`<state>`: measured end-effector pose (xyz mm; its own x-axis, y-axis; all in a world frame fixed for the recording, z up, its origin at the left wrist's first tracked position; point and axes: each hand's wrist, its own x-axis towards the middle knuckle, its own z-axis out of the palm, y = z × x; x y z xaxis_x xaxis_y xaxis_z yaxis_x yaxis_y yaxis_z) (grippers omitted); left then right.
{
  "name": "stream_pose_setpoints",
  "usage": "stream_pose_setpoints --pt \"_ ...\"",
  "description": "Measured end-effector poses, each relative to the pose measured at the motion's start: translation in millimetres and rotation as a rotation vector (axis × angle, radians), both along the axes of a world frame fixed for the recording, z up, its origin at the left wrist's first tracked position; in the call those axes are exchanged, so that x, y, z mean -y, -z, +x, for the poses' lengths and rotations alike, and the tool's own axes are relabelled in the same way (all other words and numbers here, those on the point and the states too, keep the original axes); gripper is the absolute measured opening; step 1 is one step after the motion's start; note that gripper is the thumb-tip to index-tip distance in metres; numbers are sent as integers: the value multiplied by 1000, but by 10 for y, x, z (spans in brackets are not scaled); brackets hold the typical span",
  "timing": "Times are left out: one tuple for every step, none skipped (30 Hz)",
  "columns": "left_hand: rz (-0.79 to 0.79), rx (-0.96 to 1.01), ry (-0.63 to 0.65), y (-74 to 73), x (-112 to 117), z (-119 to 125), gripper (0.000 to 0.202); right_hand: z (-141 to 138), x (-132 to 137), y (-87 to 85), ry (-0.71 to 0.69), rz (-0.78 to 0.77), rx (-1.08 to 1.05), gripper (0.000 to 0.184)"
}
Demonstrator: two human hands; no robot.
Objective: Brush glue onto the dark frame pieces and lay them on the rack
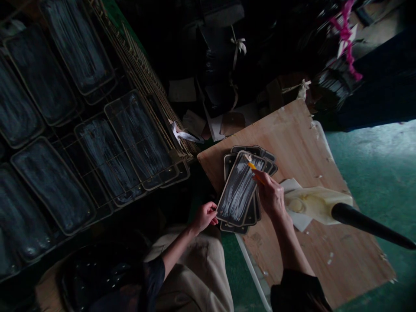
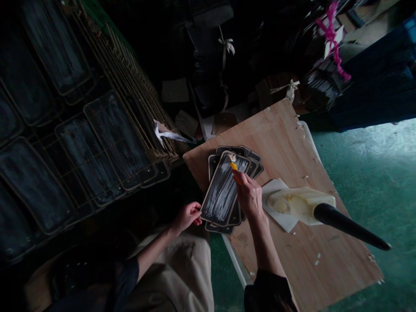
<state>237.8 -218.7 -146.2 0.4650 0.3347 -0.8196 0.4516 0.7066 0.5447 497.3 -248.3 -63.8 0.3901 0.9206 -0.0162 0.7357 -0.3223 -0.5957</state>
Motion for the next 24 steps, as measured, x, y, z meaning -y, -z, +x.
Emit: stream_pose_setpoints --pt "-5 -7 2 3 0 5 19 -16 27 31 -17 -20 2 27" --pt "-8 -11 4 9 2 10 18 -59 73 50 -37 -40 -5 27" --pt "-10 -12 7 17 6 12 16 -128 137 57 -55 -63 -20 28" --pt "-10 -11 11 27 13 13 15 -218 214 52 -73 -85 -39 28" --pt "-8 -9 14 37 22 12 14 -323 300 39 -94 -107 -62 29" --pt "-6 -7 17 47 32 9 14 -436 390 20 -119 -129 -87 29" --pt "-4 -4 22 54 40 5 14 -551 481 1 -144 -147 -108 29" --pt "-3 -2 26 58 47 0 14 -663 570 -17 -164 -162 -126 29" --pt "-4 0 26 57 52 -5 15 -768 655 -33 -176 -173 -145 30" --pt "-5 0 21 52 55 -9 16 -863 736 -47 -179 -185 -169 30" --pt "-7 1 12 44 55 -13 17 -950 810 -60 -179 -198 -197 29" --pt "-8 4 1 35 53 -16 19 -1027 878 -75 -177 -210 -227 29" --pt "-12 9 -9 26 50 -18 20 -1097 939 -92 -177 -223 -259 29" --pt "-18 17 -14 18 48 -19 20 -1160 993 -113 -180 -234 -291 29" --pt "-25 24 -15 14 46 -20 21 -1218 1041 -137 -180 -240 -315 29" --pt "-33 26 -14 12 46 -21 20 -1269 1083 -163 -178 -243 -336 29" --pt "-41 26 -13 13 47 -22 20 -1312 1123 -189 -172 -244 -359 29" --pt "-49 21 -15 16 49 -22 20 -1346 1160 -213 -158 -246 -383 29" --pt "-55 17 -17 20 52 -22 20 -1367 1197 -234 -141 -246 -409 28" --pt "-60 14 -20 24 55 -22 20 -1374 1235 -249 -115 -244 -434 27" --pt "-63 13 -25 27 59 -21 21 -1366 1275 -258 -83 -244 -461 27" --pt "-62 12 -29 28 61 -20 21 -1340 1315 -262 -42 -246 -485 26" --pt "-59 10 -32 27 62 -18 22 -1299 1356 -261 11 -251 -501 26" --pt "-55 6 -33 23 62 -16 21 -1244 1395 -256 67 -259 -512 25"
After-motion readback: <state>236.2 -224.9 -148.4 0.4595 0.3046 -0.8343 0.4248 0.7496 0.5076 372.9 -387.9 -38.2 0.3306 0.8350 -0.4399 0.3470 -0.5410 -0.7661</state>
